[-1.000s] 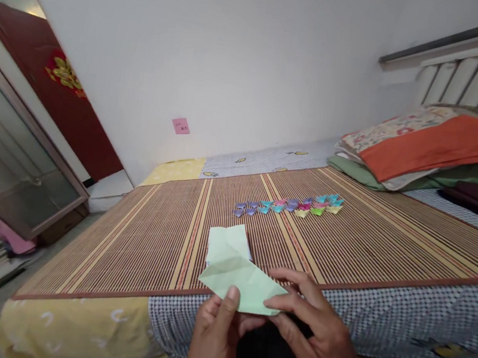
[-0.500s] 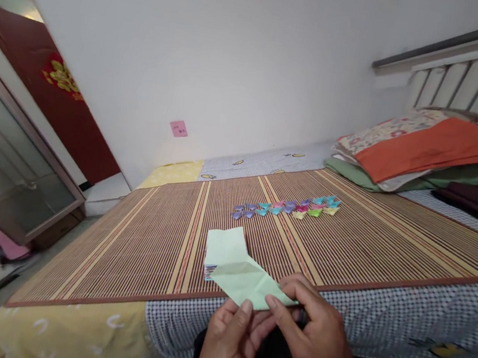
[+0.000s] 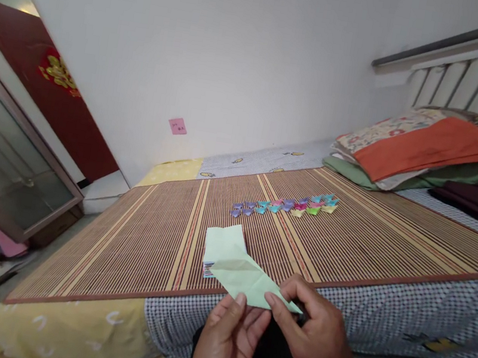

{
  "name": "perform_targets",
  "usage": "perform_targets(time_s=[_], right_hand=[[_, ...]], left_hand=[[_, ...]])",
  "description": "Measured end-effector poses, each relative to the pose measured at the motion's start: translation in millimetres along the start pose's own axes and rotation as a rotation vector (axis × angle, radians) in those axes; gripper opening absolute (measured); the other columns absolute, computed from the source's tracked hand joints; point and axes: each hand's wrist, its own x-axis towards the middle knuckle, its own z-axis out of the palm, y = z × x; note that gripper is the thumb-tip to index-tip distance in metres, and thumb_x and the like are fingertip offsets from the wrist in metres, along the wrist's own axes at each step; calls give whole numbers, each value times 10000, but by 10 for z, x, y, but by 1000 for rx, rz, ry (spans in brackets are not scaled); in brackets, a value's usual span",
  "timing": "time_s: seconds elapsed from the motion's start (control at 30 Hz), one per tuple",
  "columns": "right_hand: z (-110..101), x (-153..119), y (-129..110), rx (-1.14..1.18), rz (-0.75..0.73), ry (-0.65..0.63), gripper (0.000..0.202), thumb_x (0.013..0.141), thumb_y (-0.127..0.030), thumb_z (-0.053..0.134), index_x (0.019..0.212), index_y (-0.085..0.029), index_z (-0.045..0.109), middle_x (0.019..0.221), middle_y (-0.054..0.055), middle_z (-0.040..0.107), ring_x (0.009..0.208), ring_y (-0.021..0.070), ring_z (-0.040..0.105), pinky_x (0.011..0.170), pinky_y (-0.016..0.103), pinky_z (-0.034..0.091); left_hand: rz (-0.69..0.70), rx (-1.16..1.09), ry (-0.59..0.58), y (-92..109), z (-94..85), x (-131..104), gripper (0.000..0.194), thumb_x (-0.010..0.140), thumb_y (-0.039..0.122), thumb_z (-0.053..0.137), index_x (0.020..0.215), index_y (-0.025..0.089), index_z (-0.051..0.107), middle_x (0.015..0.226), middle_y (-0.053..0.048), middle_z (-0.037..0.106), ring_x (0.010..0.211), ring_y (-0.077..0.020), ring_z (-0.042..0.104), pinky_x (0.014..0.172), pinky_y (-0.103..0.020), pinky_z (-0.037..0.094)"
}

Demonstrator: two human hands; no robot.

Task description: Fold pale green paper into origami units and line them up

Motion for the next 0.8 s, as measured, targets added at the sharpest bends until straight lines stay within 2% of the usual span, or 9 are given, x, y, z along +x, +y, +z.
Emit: perform_targets(time_s=[0.07, 0.13, 0.3, 0.4, 0.47, 0.53, 0.63, 0.73, 0.8], right_hand=[[11, -13, 11, 8, 28, -4, 280, 903, -339, 584, 654, -218, 544, 593, -24, 574, 554, 152, 584, 550, 248, 459], [8, -24, 32, 39, 82, -9, 269, 886, -357, 598, 659, -219, 551, 596, -19, 589, 547, 156, 594, 538, 248, 468], [-49, -26, 140, 175, 213, -6, 208, 827, -391, 661, 748, -208, 600, 649, 2, 637, 577, 170, 625, 558, 261, 510], [-75, -27, 202, 311, 284, -138, 240, 834, -417, 668, 905, -189, 642, 734, 15, 669, 663, 186, 655, 609, 273, 527], [-73, -36, 221, 324, 287, -287, 250, 867, -436, 635, 840, -187, 634, 697, -3, 622, 641, 170, 609, 583, 261, 486], [-61, -52, 229, 272, 265, -373, 328, 905, -456, 577, 713, -191, 583, 629, -28, 521, 590, 145, 519, 544, 252, 420], [-61, -77, 267, 236, 261, -398, 387, 937, -463, 510, 657, -197, 531, 594, -41, 452, 568, 133, 455, 530, 252, 378], [-114, -75, 354, 233, 283, -419, 390, 946, -452, 496, 665, -192, 569, 570, -37, 483, 534, 128, 456, 515, 252, 369], [-162, -44, 398, 217, 291, -363, 377, 935, -456, 524, 678, -189, 593, 590, -26, 517, 549, 130, 486, 526, 250, 388]], left_hand=[[18, -51, 125, -4, 38, -2, 243, 932, -77, 537, 786, 95, 627, 768, -91, 752, 714, -169, 780, 710, -279, 676], [32, -69, 203, -14, 67, -2, 283, 955, -96, 462, 798, 90, 608, 759, -85, 736, 704, -155, 777, 725, -284, 679], [38, -43, 240, -39, 73, 23, 262, 962, -93, 448, 833, 91, 583, 781, -64, 709, 693, -132, 760, 784, -323, 682], [45, -35, 215, -45, 54, 45, 254, 955, -97, 463, 839, 97, 579, 781, -57, 704, 689, -126, 753, 827, -360, 674], [49, -24, 192, -47, 40, 58, 248, 952, -94, 472, 846, 101, 583, 808, -69, 716, 713, -132, 758, 845, -379, 668], [54, -5, 174, -47, 20, 71, 243, 948, -91, 483, 851, 103, 593, 836, -79, 727, 741, -141, 762, 863, -398, 661], [78, 22, 142, -46, -32, 97, 243, 929, -89, 516, 832, 111, 614, 827, -64, 727, 750, -141, 760, 875, -409, 657], [122, 57, 82, -52, -107, 128, 206, 895, -61, 591, 808, 117, 648, 781, -40, 712, 772, -148, 756, 873, -384, 656], [159, 98, 21, -65, -158, 147, 119, 868, 0, 672, 824, 110, 686, 800, -46, 724, 805, -159, 754, 890, -374, 646]])
